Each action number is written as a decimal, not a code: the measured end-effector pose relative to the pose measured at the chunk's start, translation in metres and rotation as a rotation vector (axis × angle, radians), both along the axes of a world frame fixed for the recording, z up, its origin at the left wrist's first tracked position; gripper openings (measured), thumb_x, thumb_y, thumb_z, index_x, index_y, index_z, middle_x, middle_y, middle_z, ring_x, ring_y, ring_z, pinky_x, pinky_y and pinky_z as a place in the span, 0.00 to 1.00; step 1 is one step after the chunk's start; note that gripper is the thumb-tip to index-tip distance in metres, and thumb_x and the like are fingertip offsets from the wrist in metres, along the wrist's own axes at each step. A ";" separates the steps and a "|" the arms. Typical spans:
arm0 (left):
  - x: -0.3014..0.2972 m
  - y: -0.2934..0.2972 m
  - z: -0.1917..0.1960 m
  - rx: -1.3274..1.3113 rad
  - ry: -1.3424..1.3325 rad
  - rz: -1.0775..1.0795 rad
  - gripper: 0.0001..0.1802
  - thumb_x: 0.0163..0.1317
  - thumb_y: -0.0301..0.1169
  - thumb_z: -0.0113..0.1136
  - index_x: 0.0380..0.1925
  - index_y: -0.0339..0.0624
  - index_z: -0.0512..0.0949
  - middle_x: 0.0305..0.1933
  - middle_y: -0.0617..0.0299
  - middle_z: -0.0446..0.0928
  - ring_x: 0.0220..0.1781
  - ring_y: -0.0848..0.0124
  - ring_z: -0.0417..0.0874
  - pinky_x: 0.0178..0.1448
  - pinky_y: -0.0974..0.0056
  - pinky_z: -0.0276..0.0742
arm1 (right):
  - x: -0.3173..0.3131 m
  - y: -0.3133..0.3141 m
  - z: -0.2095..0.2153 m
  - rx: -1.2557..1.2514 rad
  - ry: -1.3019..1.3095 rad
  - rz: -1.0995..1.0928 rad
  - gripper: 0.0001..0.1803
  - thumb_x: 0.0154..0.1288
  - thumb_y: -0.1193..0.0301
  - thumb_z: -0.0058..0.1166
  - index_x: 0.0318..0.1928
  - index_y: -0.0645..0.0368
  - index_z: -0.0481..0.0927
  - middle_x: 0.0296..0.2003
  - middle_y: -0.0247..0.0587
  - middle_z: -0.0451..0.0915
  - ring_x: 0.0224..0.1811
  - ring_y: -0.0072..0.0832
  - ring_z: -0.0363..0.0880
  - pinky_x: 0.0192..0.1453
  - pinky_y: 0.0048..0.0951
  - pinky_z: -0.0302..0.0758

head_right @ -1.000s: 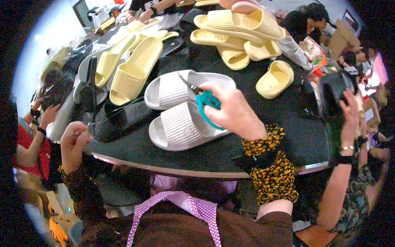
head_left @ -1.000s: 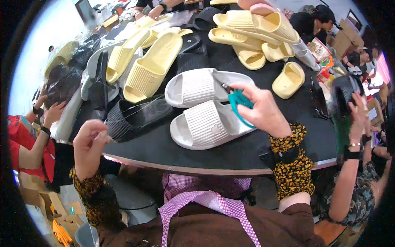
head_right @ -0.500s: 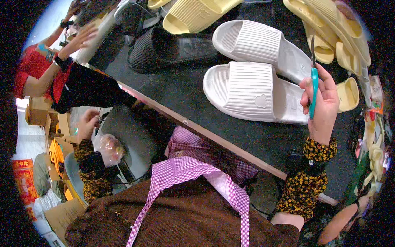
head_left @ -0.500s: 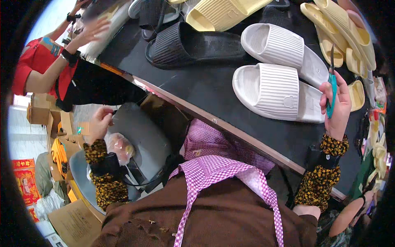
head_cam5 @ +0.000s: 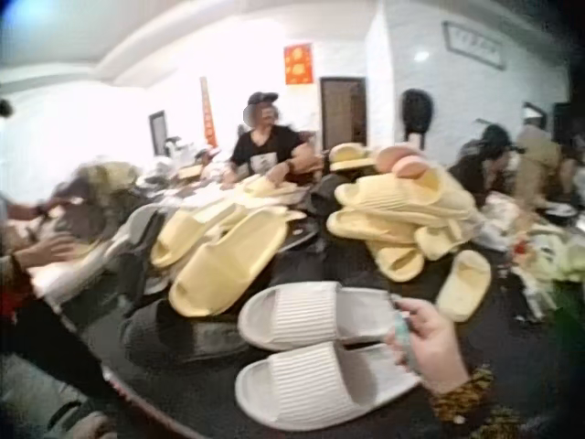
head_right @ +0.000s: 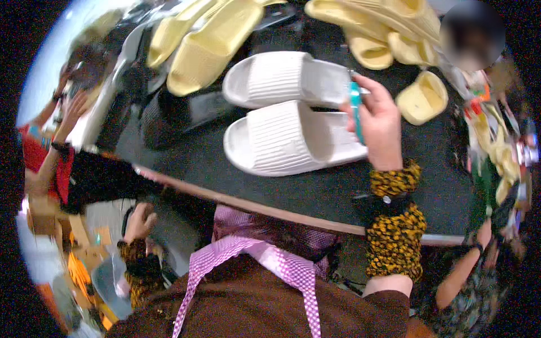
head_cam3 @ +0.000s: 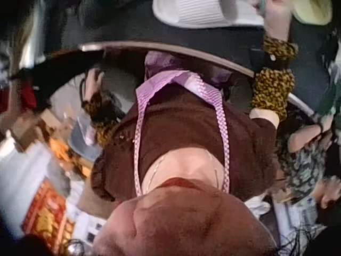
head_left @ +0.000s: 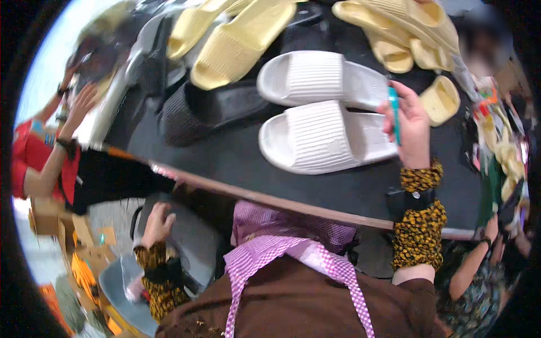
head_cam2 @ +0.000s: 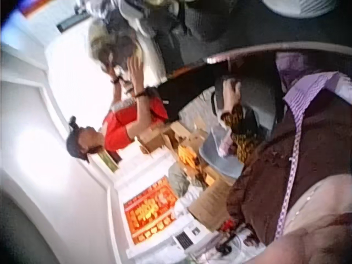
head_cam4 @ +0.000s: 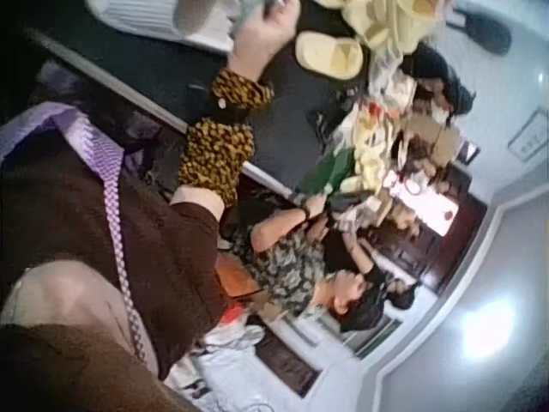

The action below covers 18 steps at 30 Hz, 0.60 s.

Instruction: Trimming excess material from rubber slippers using scissors in a manufacturing setting.

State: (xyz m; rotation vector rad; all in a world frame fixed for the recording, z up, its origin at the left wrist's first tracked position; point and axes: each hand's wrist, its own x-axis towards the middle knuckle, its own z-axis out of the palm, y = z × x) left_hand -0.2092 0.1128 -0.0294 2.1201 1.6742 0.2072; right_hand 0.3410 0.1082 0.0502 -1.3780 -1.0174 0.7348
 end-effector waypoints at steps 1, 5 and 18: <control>0.010 -0.003 0.010 -0.034 -0.036 0.067 0.16 0.55 0.30 0.57 0.44 0.36 0.73 0.40 0.50 0.76 0.38 0.59 0.78 0.41 0.62 0.74 | -0.004 0.002 0.004 0.000 0.017 -0.009 0.21 0.62 0.78 0.49 0.57 0.60 0.69 0.30 0.36 0.78 0.22 0.13 0.71 0.21 0.14 0.68; 0.088 0.008 0.090 -0.115 -0.342 -0.113 0.15 0.56 0.23 0.55 0.45 0.34 0.73 0.36 0.52 0.78 0.38 0.64 0.81 0.44 0.66 0.75 | 0.000 0.006 0.001 0.093 0.038 0.049 0.22 0.62 0.78 0.50 0.57 0.60 0.68 0.30 0.34 0.78 0.24 0.13 0.73 0.22 0.13 0.68; 0.342 0.079 0.168 0.500 0.257 -1.253 0.33 0.45 0.36 0.67 0.55 0.49 0.70 0.66 0.45 0.55 0.66 0.43 0.55 0.65 0.43 0.53 | 0.015 0.007 -0.029 0.400 -0.253 -0.180 0.21 0.48 0.73 0.55 0.46 0.61 0.75 0.42 0.51 0.77 0.48 0.43 0.76 0.56 0.37 0.70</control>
